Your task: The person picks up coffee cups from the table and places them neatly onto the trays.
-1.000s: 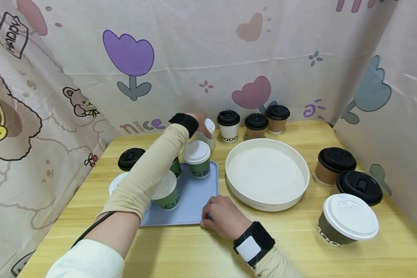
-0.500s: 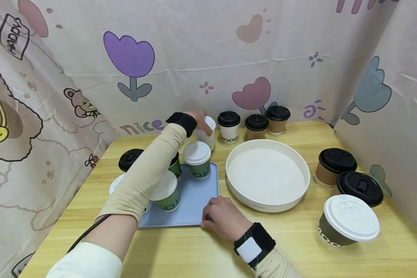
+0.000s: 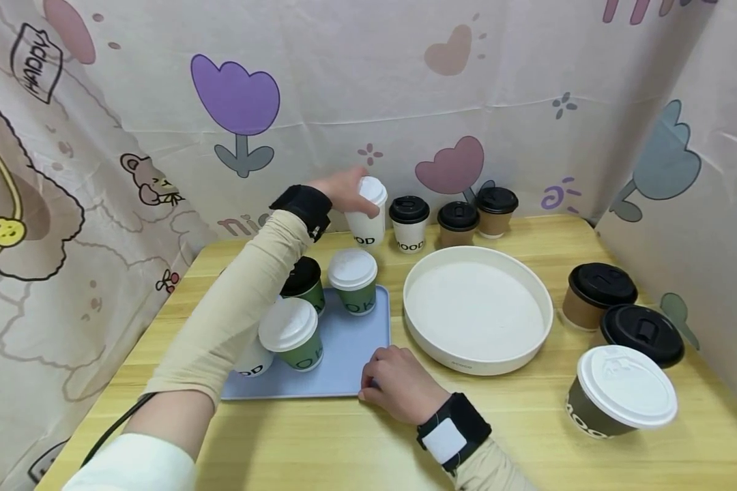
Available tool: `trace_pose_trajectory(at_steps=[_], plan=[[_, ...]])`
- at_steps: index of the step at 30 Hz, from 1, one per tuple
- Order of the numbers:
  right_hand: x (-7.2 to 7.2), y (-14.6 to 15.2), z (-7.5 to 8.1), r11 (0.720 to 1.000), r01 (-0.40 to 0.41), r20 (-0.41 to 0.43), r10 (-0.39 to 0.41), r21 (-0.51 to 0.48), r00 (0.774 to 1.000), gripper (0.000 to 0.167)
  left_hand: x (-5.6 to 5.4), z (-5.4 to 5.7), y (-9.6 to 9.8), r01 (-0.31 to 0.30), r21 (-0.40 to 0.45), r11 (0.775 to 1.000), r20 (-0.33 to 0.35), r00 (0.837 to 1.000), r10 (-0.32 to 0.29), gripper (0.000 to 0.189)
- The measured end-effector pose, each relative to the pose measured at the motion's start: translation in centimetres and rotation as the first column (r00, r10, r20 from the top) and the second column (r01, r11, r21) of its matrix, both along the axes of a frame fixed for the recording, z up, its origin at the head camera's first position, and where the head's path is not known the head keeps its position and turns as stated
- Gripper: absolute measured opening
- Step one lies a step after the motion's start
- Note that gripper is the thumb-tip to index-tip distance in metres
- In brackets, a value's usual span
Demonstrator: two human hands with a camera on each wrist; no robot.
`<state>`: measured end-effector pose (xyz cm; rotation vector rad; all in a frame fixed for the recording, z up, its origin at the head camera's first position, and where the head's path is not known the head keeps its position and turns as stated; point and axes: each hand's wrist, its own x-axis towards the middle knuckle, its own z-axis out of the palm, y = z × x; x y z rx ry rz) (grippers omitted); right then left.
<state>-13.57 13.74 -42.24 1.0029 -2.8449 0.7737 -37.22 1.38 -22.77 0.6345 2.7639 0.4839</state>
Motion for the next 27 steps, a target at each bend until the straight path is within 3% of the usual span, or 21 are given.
trace_pose_trajectory(at_steps=[6,14,21,27], plan=[[0.0,0.2,-0.1,1.0,0.004,0.0,-0.004,-0.006,1.0,0.008,1.3,1.5,-0.7,0.085,0.013,0.996,-0.108,0.991,-0.084,0.097],[0.2,0.5,-0.2,1.0,0.015,-0.013,-0.015,-0.012,1.0,0.008,4.0,3.3,-1.1,0.167,0.026,0.986,-0.168,0.973,-0.16,0.096],[0.1,0.1,-0.1,1.0,0.003,-0.022,-0.003,-0.014,1.0,0.008,8.2,4.3,-2.5,0.216,0.014,0.976,-0.225,0.952,-0.208,0.092],[0.0,0.1,0.1,1.0,-0.014,-0.036,0.013,-0.016,0.999,0.007,12.3,4.3,-4.0,0.241,-0.04,0.97,-0.226,0.943,-0.244,0.085]])
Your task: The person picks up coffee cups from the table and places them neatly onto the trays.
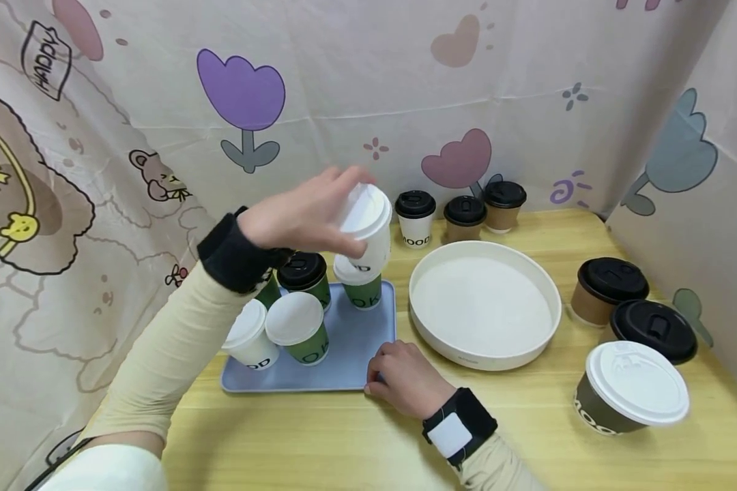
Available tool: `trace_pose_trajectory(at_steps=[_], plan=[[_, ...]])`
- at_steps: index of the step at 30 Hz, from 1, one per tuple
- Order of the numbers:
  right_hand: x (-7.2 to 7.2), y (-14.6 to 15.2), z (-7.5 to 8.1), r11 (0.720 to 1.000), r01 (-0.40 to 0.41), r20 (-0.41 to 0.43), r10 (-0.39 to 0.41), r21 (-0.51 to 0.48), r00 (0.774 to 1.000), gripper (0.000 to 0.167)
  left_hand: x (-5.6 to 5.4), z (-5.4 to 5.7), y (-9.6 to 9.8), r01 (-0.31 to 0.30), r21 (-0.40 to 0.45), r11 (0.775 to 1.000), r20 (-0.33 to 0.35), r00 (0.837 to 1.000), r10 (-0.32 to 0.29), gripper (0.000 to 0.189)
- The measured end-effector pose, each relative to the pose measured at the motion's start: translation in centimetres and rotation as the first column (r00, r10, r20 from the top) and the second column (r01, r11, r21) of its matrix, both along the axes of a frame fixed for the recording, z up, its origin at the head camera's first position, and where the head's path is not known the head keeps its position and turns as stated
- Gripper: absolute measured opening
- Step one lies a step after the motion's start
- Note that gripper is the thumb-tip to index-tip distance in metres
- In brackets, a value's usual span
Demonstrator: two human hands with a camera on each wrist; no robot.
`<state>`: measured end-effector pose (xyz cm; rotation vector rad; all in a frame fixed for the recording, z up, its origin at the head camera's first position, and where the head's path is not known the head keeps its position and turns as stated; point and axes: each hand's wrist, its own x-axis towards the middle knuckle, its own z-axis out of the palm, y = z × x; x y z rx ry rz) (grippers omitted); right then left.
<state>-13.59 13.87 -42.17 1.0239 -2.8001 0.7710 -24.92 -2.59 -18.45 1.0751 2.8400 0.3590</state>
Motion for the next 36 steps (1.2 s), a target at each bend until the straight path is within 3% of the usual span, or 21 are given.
trace_pose_trajectory(at_steps=[4,10,15,23,29,36], plan=[[0.0,0.1,0.1,1.0,-0.003,0.006,0.003,-0.001,1.0,0.007,1.8,-0.4,-0.9,0.017,-0.047,0.999,0.005,1.0,-0.017,0.085],[0.0,0.1,0.1,1.0,-0.002,0.009,0.002,-0.001,1.0,0.008,2.8,-1.7,-2.0,0.043,-0.078,0.996,0.024,0.999,-0.041,0.083],[-0.1,0.0,-0.1,1.0,-0.01,0.002,0.01,0.008,1.0,0.008,3.1,-3.2,-2.7,0.042,-0.1,0.994,0.074,0.997,-0.035,0.082],[-0.1,0.2,-0.2,1.0,-0.013,-0.023,0.013,-0.013,1.0,0.008,3.2,-5.5,-2.0,0.044,-0.215,0.976,0.117,0.993,-0.019,0.088],[-0.2,0.2,-0.3,1.0,-0.015,-0.03,0.014,-0.011,0.999,0.008,3.1,-6.7,-1.5,0.048,-0.298,0.953,0.096,0.995,-0.02,0.084],[-0.2,0.2,-0.3,1.0,-0.003,-0.008,0.003,-0.008,1.0,0.007,2.8,-8.1,-1.4,0.045,-0.336,0.941,0.087,0.996,-0.017,0.081]])
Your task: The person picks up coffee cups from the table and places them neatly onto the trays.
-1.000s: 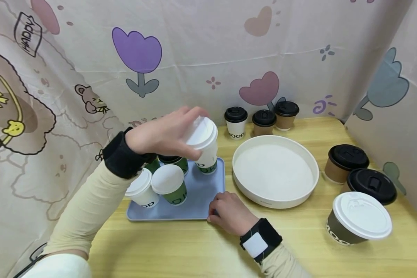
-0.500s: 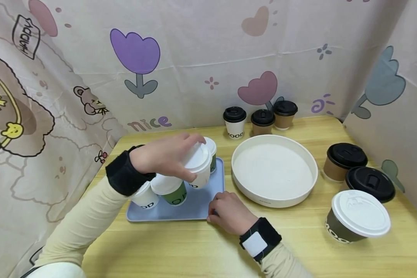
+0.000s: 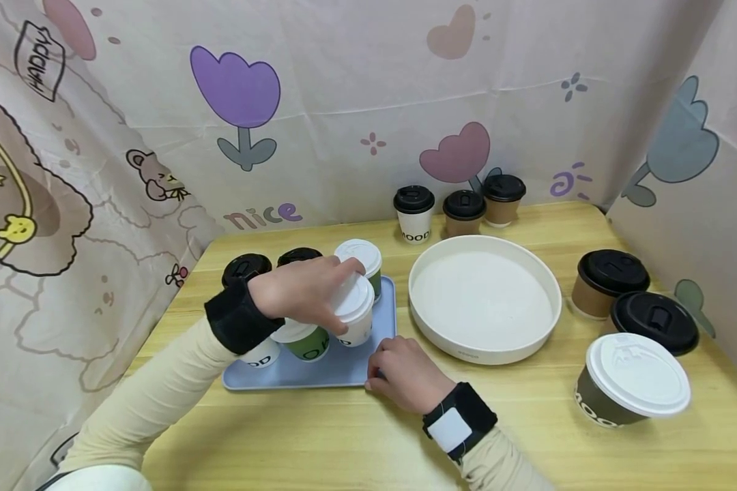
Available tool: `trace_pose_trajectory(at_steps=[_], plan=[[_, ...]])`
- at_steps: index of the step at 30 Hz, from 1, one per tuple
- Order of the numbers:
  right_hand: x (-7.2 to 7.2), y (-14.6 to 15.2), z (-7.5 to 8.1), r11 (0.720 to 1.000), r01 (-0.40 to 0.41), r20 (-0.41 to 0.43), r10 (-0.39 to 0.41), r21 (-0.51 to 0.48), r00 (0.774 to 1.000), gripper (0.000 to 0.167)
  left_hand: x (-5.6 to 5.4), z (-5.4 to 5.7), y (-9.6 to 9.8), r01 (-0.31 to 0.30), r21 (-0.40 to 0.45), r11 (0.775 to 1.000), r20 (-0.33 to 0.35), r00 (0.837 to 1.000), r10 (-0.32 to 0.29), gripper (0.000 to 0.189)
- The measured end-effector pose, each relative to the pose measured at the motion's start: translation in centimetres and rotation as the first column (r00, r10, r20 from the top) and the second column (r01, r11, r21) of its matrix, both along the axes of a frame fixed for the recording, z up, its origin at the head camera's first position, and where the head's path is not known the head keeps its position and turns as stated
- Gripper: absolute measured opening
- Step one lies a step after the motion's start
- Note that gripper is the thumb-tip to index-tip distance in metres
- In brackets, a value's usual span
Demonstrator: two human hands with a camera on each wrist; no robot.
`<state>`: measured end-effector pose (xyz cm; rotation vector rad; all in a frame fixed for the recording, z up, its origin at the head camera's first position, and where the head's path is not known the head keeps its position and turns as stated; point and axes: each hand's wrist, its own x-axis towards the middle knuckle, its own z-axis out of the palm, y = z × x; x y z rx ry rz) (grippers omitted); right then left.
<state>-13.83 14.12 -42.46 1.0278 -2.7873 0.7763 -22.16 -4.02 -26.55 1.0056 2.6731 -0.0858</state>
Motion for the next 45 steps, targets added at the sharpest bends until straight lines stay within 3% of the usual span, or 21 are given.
trace_pose_trajectory(at_steps=[11,45], plan=[[0.1,0.1,0.3,1.0,-0.002,0.012,0.002,-0.001,1.0,0.008,0.1,-1.2,0.2,0.011,0.018,1.0,0.03,0.999,-0.011,0.08],[0.1,0.1,0.3,1.0,-0.01,-0.043,0.01,0.004,0.999,0.008,0.1,-2.4,1.3,0.02,0.002,1.0,0.052,0.998,-0.02,0.083]])
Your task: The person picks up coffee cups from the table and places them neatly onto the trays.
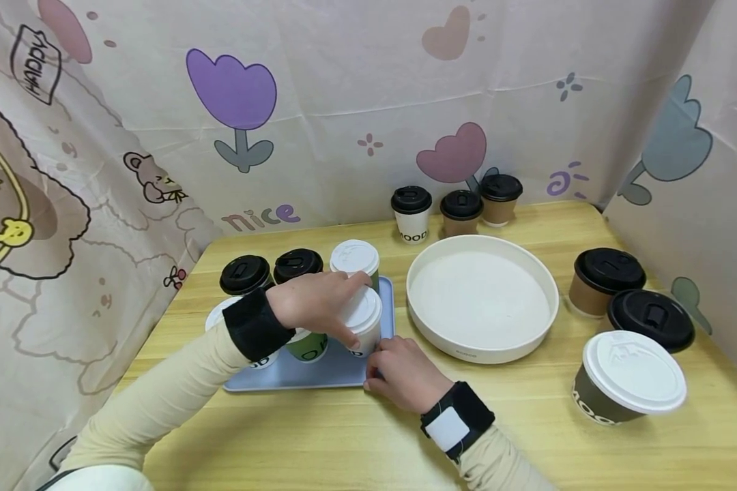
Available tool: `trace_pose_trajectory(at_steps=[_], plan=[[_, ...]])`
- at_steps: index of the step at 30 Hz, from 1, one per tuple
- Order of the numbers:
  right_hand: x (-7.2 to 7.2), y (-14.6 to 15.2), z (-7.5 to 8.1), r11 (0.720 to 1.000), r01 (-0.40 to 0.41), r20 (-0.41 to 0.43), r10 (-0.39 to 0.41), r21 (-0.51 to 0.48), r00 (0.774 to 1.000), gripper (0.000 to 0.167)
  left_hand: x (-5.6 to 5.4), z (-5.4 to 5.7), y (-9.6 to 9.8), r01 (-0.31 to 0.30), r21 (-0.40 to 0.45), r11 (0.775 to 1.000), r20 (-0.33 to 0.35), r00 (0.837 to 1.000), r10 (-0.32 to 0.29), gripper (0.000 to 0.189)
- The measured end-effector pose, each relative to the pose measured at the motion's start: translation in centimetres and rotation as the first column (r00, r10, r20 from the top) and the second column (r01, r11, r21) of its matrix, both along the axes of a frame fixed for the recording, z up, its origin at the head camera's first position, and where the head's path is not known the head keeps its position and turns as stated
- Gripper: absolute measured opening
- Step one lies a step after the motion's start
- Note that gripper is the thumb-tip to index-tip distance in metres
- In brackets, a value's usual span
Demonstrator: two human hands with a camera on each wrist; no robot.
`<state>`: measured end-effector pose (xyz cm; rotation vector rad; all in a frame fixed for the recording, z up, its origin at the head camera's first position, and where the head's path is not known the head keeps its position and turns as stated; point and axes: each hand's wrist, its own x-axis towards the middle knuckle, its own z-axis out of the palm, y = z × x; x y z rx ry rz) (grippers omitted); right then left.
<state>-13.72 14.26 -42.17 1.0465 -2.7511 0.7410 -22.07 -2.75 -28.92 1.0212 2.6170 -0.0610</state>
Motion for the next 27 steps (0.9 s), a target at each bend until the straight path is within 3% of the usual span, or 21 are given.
trace_pose_trajectory(at_steps=[5,11,18,24,27], plan=[[-0.1,-0.1,0.0,1.0,-0.002,-0.005,0.002,0.005,1.0,0.009,0.0,-0.2,-0.1,-0.028,-0.005,1.0,-0.002,1.0,0.028,0.084],[-0.1,-0.1,0.0,1.0,-0.002,-0.004,0.002,-0.003,1.0,0.01,0.0,-0.3,-0.2,-0.07,-0.004,0.998,0.026,0.997,0.07,0.1],[0.1,0.0,0.1,1.0,-0.007,0.006,0.007,-0.005,1.0,0.01,0.3,0.3,-0.4,-0.077,0.0,0.997,0.021,0.997,0.077,0.109],[0.1,0.1,0.0,1.0,-0.003,0.007,0.003,-0.009,1.0,0.01,1.4,2.0,-0.9,-0.052,0.039,0.998,-0.074,0.996,0.055,0.111],[0.1,0.1,0.0,1.0,-0.004,0.016,0.004,-0.011,1.0,0.011,2.5,2.9,-0.9,-0.002,0.092,0.996,-0.15,0.989,0.016,0.104]])
